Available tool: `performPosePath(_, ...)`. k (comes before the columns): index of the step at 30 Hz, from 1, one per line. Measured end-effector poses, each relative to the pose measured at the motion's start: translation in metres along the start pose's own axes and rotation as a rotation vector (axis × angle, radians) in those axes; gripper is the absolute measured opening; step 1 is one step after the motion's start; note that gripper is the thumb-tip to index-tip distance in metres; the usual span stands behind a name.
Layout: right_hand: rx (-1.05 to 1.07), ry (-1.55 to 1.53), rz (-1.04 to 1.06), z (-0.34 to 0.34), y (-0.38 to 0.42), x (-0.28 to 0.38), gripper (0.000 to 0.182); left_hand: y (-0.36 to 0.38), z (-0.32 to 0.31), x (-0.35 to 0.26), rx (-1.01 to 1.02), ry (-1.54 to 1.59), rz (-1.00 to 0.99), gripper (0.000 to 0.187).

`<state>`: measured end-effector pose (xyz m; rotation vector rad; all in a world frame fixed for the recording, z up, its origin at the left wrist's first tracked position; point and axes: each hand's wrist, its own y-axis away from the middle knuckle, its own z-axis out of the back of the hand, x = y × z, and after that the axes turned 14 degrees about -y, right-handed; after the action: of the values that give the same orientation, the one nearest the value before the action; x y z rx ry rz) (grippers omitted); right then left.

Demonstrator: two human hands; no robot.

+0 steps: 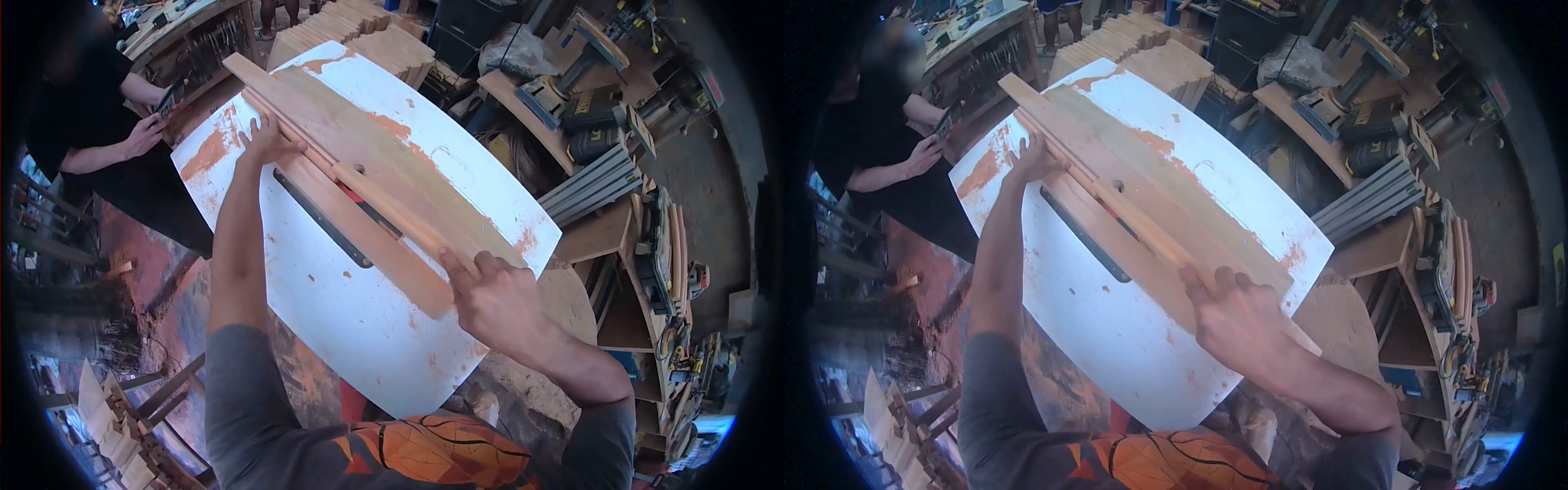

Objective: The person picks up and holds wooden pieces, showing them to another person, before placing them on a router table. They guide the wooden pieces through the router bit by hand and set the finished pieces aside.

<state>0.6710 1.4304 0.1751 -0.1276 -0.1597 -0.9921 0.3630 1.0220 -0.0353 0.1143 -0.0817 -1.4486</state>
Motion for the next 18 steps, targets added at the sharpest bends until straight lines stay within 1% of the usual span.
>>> performPosePath(4, -0.023, -0.014, -0.005, -0.002, -0.021, 0.006, 0.045, -0.016, -0.001, 0.017, 0.027, 0.075, 0.003, 0.148)
performPosePath(6, -0.042, -0.001, -0.001, 0.000, -0.030, 0.011, 0.045, -0.031, -0.012, 0.025, -0.054, 0.128, -0.010, 0.139)
performPosePath(7, -0.041, 0.002, -0.008, 0.000, -0.034, 0.014, 0.045, -0.031, -0.006, 0.027, -0.067, 0.131, -0.012, 0.139)
performPosePath(9, -0.054, 0.010, -0.016, -0.002, -0.043, 0.018, 0.044, -0.025, 0.003, 0.030, -0.033, 0.447, -0.069, 0.115)
performPosePath(10, -0.075, 0.003, -0.004, -0.006, -0.047, 0.019, 0.044, -0.027, 0.000, 0.030, -0.046, 0.447, -0.071, 0.115)
performPosePath(12, -0.099, 0.000, 0.017, -0.009, -0.058, 0.022, 0.044, -0.033, -0.013, 0.019, -0.146, 0.510, 0.107, 0.087)
performPosePath(13, -0.095, 0.002, 0.000, -0.011, -0.063, 0.025, 0.044, -0.019, 0.003, 0.009, -0.074, 0.475, 0.156, 0.071)
performPosePath(14, -0.085, 0.000, -0.014, -0.011, -0.068, 0.028, 0.043, -0.005, 0.016, -0.004, -0.076, 0.475, 0.166, 0.071)
performPosePath(16, -0.071, -0.020, -0.020, -0.008, -0.077, 0.032, 0.043, 0.013, 0.036, -0.022, -0.044, 0.322, 0.290, 0.066)
performPosePath(17, -0.057, -0.040, -0.043, -0.007, -0.080, 0.035, 0.043, 0.014, 0.036, -0.024, -0.049, 0.322, 0.303, 0.066)
performPosePath(18, -0.061, -0.039, -0.030, -0.009, -0.084, 0.037, 0.043, 0.011, 0.035, -0.028, -0.046, 0.359, 0.371, 0.064)
